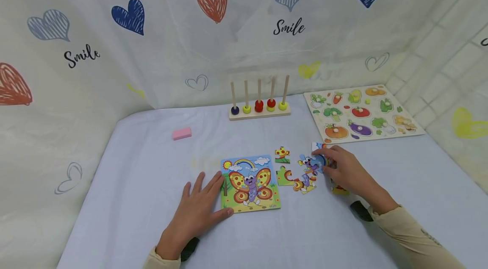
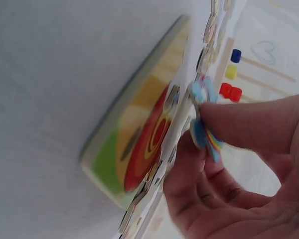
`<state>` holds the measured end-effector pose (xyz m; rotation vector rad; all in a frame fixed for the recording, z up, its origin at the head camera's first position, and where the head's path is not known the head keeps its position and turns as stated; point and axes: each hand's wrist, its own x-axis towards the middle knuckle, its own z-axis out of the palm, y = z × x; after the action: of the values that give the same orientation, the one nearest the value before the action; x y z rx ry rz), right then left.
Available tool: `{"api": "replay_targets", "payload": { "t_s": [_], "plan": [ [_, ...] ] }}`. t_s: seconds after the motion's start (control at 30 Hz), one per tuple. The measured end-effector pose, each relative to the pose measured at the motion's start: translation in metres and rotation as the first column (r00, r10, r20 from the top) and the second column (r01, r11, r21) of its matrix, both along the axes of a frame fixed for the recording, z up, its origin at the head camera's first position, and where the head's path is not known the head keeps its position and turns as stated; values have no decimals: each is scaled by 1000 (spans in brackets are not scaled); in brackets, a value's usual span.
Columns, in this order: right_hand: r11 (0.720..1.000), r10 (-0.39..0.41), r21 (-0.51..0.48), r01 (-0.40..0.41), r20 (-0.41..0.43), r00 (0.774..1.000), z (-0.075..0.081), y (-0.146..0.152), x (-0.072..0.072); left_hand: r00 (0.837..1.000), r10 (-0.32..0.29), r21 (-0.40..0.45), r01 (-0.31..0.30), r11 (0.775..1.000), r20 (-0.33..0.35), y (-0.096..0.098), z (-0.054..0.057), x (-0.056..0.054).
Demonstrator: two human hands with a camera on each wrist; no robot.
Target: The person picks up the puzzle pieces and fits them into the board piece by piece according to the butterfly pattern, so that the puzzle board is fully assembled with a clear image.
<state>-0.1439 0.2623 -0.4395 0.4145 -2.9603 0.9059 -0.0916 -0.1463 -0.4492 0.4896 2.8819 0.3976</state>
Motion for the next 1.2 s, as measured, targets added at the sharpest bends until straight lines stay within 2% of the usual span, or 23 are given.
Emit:
{"api": "replay_targets", "payload": {
  "t_s": [0.27, 0.43, 0.6, 0.87, 1.2],
  "plan": [
    [996, -65, -55, 67, 36, 997, 2, 0, 0, 1000, -5, 2, 5, 1000, -10, 0, 0, -1],
    [993, -77, -91, 79, 22, 997, 2, 1, 1, 1000, -4, 9, 4, 1000, -9, 0, 0, -1],
    [981, -94, -166, 95, 18, 995, 2, -4, 0, 1000, -5, 6, 5, 1000, -10, 0, 0, -1],
    [961, -36, -272, 56, 79, 996, 6, -24, -7, 1000, 1, 0, -1, 1000, -2, 0, 0, -1],
    [947, 26, -321, 25, 156, 987, 6, -58, -18, 1000, 5, 1, -5, 1000, 6, 0, 0, -2]
  ]
}}
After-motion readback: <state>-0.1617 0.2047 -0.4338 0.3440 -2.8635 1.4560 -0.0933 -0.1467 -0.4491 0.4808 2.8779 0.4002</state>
